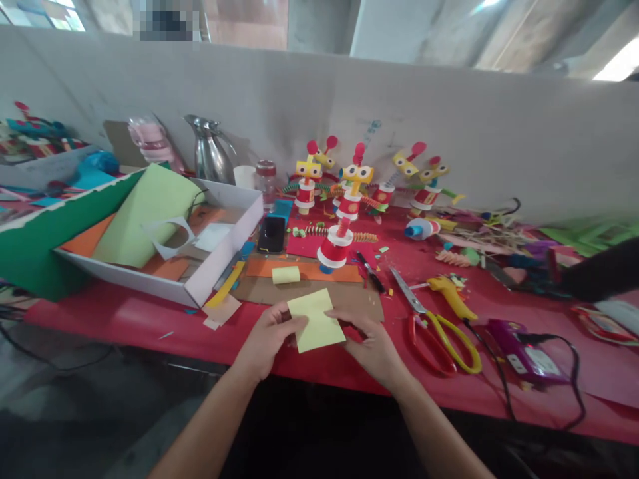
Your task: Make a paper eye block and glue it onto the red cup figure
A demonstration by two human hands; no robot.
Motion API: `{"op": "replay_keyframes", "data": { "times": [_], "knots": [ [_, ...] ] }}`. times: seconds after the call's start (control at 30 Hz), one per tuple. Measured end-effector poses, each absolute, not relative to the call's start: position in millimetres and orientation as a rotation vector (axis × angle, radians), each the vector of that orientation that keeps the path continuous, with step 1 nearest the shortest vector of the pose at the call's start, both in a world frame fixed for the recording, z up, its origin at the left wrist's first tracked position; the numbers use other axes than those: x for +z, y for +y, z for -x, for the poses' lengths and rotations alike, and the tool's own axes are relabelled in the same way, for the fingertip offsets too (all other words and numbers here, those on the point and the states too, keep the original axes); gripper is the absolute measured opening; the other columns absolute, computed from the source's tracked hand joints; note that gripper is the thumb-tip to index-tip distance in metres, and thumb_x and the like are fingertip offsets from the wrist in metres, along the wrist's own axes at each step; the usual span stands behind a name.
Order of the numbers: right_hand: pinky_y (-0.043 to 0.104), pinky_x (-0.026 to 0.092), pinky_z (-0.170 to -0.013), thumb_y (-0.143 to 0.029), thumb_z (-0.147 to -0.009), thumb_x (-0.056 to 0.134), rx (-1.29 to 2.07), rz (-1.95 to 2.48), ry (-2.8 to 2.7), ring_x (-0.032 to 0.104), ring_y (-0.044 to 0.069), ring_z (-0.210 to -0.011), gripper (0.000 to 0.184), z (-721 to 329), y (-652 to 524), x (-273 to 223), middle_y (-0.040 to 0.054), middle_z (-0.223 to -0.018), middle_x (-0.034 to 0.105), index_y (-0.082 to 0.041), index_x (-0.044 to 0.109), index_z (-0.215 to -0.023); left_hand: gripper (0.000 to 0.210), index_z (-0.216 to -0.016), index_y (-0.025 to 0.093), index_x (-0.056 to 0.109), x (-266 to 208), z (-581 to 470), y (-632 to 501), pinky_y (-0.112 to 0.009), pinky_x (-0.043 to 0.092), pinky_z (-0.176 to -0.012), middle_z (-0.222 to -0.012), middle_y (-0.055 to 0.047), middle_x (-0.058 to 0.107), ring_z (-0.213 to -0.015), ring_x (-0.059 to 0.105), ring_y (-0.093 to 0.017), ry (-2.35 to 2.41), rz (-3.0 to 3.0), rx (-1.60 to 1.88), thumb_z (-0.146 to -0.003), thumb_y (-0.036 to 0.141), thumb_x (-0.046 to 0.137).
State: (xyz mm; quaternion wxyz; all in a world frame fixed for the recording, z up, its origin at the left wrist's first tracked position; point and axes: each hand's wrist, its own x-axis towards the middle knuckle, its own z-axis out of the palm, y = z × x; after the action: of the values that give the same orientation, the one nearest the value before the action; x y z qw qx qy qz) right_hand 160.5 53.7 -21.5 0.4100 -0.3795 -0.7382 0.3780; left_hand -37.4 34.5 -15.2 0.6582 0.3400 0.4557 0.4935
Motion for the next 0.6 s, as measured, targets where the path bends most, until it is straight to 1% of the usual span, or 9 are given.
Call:
{"op": "replay_keyframes", "data": {
  "times": [0.07, 0.13, 0.2, 0.27, 0.3, 0.37, 0.47, 0.53, 0.6],
  "knots": [
    [0.031, 0.055, -0.082, -0.021, -0.083, 0.062, 0.952, 0.942, -1.859, 0.069, 0.019, -0.092, 0.018, -154, 55, -24, 0.0038, -0.099, 0.073, -0.026, 0.075, -0.093, 0.037, -0.103, 0.016, 0.069, -14, 43, 30, -0.022, 0.040, -0.053, -0.079, -0.004, 0.069, -0.059, 0.056, -0.011, 1.057, -0.875, 1.081, -0.075, 0.041, 0.072],
    [0.030, 0.055, -0.078, -0.024, -0.085, 0.062, 0.912, 0.957, -1.858, 0.069, 0.019, -0.087, 0.013, -152, 55, -25, 0.0038, -0.091, 0.073, -0.025, 0.075, -0.084, 0.040, -0.110, 0.019, 0.068, -15, 53, 25, -0.026, 0.042, -0.054, -0.078, -0.004, 0.068, -0.057, 0.056, -0.013, 1.236, -1.094, 1.079, -0.082, 0.047, 0.062],
    [0.030, 0.054, -0.078, -0.026, -0.087, 0.063, 0.851, 1.012, -1.841, 0.069, 0.020, -0.085, 0.012, -153, 52, -27, 0.0041, -0.087, 0.074, -0.025, 0.074, -0.083, 0.041, -0.114, 0.021, 0.068, -16, 69, 18, -0.030, 0.044, -0.060, -0.085, -0.007, 0.068, -0.067, 0.060, -0.019, 1.646, -1.395, 1.133, -0.085, 0.048, 0.056],
    [0.033, 0.053, -0.080, -0.028, -0.087, 0.063, 0.808, 1.066, -1.816, 0.069, 0.021, -0.088, 0.011, -157, 48, -31, 0.0049, -0.089, 0.074, -0.025, 0.074, -0.085, 0.038, -0.111, 0.021, 0.070, -18, 89, 13, -0.035, 0.046, -0.070, -0.101, -0.012, 0.068, -0.088, 0.061, -0.028, 2.157, -1.721, 1.116, -0.084, 0.045, 0.058],
    [0.034, 0.053, -0.081, -0.028, -0.087, 0.064, 0.794, 1.089, -1.804, 0.069, 0.022, -0.089, 0.011, -159, 45, -32, 0.0053, -0.091, 0.074, -0.024, 0.074, -0.086, 0.037, -0.109, 0.021, 0.071, -19, 100, 11, -0.037, 0.046, -0.071, -0.105, -0.014, 0.067, -0.095, 0.060, -0.031, 2.332, -1.871, 0.990, -0.083, 0.044, 0.058],
    [0.036, 0.054, -0.082, -0.030, -0.086, 0.064, 0.767, 1.128, -1.783, 0.069, 0.023, -0.090, 0.011, -165, 41, -34, 0.0058, -0.092, 0.075, -0.024, 0.074, -0.086, 0.037, -0.103, 0.020, 0.073, -20, 119, 10, -0.039, 0.047, -0.069, -0.104, -0.015, 0.067, -0.095, 0.059, -0.033, 2.527, -2.067, 0.708, -0.085, 0.046, 0.054],
    [0.037, 0.053, -0.084, -0.032, -0.086, 0.063, 0.676, 1.195, -1.783, 0.068, 0.023, -0.091, 0.014, -178, 44, -27, 0.0060, -0.090, 0.074, -0.023, 0.074, -0.086, 0.039, -0.092, 0.017, 0.075, -21, 134, 10, -0.041, 0.049, -0.071, -0.097, -0.016, 0.068, -0.089, 0.060, -0.032, 2.554, -2.186, 0.504, -0.089, 0.044, 0.048],
    [0.035, 0.053, -0.082, -0.034, -0.087, 0.061, 0.542, 1.310, -1.802, 0.068, 0.022, -0.089, 0.017, -192, 57, -17, 0.0057, -0.090, 0.073, -0.022, 0.073, -0.087, 0.038, -0.091, 0.015, 0.075, -23, 137, 9, -0.045, 0.049, -0.083, -0.101, -0.016, 0.069, -0.095, 0.061, -0.033, 2.428, -2.296, 0.514, -0.090, 0.042, 0.048],
    [0.034, 0.053, -0.079, -0.036, -0.089, 0.058, 0.361, 1.494, -1.795, 0.067, 0.023, -0.086, 0.022, -211, 79, -4, 0.0066, -0.089, 0.073, -0.021, 0.072, -0.084, 0.036, -0.096, 0.016, 0.075, -29, 135, 5, -0.048, 0.045, -0.095, -0.110, -0.015, 0.070, -0.106, 0.059, -0.035, 2.225, -2.437, 0.585, -0.090, 0.042, 0.051]
  ]
}}
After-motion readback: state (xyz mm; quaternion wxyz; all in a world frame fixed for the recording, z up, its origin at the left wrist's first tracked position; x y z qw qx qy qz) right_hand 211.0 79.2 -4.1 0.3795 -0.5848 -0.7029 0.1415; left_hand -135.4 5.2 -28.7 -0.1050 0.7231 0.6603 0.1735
